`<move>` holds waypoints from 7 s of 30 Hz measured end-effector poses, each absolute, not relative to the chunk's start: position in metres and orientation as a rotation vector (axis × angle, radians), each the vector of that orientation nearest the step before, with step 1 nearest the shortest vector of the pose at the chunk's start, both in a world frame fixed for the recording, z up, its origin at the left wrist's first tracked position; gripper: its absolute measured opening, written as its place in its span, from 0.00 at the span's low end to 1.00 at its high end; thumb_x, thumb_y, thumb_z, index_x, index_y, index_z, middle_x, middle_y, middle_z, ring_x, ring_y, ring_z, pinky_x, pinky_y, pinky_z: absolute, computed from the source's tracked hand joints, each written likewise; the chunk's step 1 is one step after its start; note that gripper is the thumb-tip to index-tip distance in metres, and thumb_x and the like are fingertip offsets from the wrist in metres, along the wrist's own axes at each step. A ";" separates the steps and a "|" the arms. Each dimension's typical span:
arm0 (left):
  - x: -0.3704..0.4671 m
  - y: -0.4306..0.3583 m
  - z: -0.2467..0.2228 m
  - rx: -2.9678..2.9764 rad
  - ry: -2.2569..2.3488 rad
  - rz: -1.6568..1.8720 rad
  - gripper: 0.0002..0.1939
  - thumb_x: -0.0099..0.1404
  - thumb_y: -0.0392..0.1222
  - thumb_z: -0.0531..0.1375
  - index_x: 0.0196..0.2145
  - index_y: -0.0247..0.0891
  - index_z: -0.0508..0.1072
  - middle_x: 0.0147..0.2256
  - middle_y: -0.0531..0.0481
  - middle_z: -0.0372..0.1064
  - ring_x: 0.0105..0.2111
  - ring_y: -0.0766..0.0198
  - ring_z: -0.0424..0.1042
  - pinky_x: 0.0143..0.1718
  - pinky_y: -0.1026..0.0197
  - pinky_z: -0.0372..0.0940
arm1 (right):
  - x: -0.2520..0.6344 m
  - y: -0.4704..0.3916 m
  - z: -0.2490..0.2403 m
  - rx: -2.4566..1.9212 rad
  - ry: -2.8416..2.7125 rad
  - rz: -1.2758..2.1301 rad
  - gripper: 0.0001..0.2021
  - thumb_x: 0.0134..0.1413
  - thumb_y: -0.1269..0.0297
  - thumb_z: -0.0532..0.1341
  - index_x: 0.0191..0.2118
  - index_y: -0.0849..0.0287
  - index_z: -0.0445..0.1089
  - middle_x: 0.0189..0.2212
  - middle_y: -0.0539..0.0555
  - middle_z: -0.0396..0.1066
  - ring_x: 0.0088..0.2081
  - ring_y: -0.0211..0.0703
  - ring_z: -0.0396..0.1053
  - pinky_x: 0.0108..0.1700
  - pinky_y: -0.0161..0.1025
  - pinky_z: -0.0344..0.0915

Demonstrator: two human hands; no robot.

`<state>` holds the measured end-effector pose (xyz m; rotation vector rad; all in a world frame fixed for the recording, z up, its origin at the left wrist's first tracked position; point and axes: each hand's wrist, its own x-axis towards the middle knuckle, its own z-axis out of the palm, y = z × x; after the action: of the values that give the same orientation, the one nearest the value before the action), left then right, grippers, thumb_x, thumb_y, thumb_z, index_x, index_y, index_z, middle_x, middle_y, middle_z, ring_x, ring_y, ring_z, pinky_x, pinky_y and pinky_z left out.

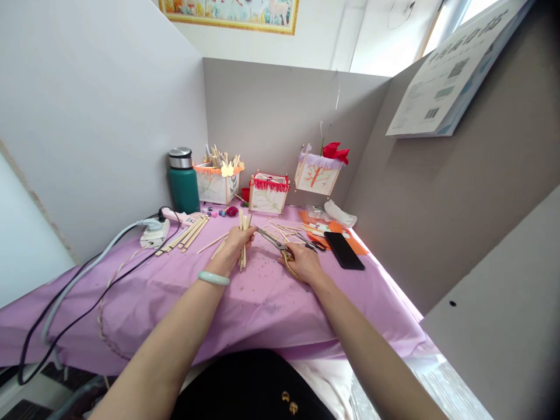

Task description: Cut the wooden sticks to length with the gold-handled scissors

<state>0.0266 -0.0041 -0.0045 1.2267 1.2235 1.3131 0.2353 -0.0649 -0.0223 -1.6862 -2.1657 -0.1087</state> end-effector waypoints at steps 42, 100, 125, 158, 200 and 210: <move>0.026 0.008 -0.014 1.237 1.246 1.324 0.13 0.57 0.40 0.61 0.18 0.37 0.66 0.14 0.53 0.59 0.13 0.71 0.55 0.15 0.65 0.47 | 0.234 -0.064 -0.023 -1.735 -2.118 -0.124 0.15 0.61 0.54 0.56 0.50 0.51 0.71 0.42 0.52 0.77 0.44 0.45 0.72 0.41 0.35 0.60; 0.021 0.009 -0.015 1.308 1.368 1.300 0.17 0.52 0.53 0.63 0.19 0.38 0.65 0.13 0.54 0.59 0.13 0.70 0.55 0.16 0.64 0.49 | 0.235 -0.066 -0.023 -1.758 -2.100 -0.117 0.15 0.61 0.56 0.55 0.51 0.50 0.71 0.43 0.51 0.77 0.44 0.44 0.72 0.41 0.35 0.60; 0.024 -0.005 -0.003 1.377 1.513 1.201 0.18 0.56 0.50 0.62 0.15 0.38 0.65 0.12 0.53 0.58 0.13 0.69 0.56 0.18 0.63 0.51 | 0.238 -0.064 -0.026 -1.758 -2.138 -0.157 0.13 0.61 0.56 0.55 0.47 0.49 0.72 0.42 0.51 0.77 0.41 0.44 0.73 0.38 0.35 0.58; 0.027 -0.008 -0.002 1.479 1.498 1.118 0.18 0.60 0.46 0.59 0.15 0.37 0.66 0.12 0.53 0.58 0.13 0.68 0.57 0.18 0.63 0.52 | 0.236 -0.065 -0.025 -1.774 -2.170 -0.161 0.14 0.62 0.55 0.54 0.46 0.52 0.72 0.40 0.53 0.77 0.40 0.45 0.73 0.36 0.35 0.57; 0.024 -0.003 -0.009 1.463 1.423 1.108 0.17 0.59 0.46 0.60 0.17 0.36 0.67 0.11 0.55 0.55 0.13 0.70 0.54 0.18 0.64 0.48 | 0.235 -0.067 -0.022 -1.796 -2.161 -0.138 0.13 0.62 0.55 0.54 0.46 0.52 0.72 0.41 0.52 0.77 0.41 0.44 0.73 0.37 0.35 0.57; 0.024 -0.004 -0.008 1.386 1.404 1.101 0.18 0.58 0.48 0.61 0.16 0.37 0.65 0.11 0.54 0.55 0.12 0.70 0.54 0.17 0.64 0.47 | 0.236 -0.065 -0.024 -1.797 -2.164 -0.145 0.14 0.63 0.56 0.53 0.46 0.51 0.72 0.41 0.52 0.77 0.40 0.43 0.72 0.37 0.35 0.57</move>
<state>0.0242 -0.0036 -0.0077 1.3863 1.4040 1.1005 0.2363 -0.0652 -0.0239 -1.7968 -2.1642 -0.1454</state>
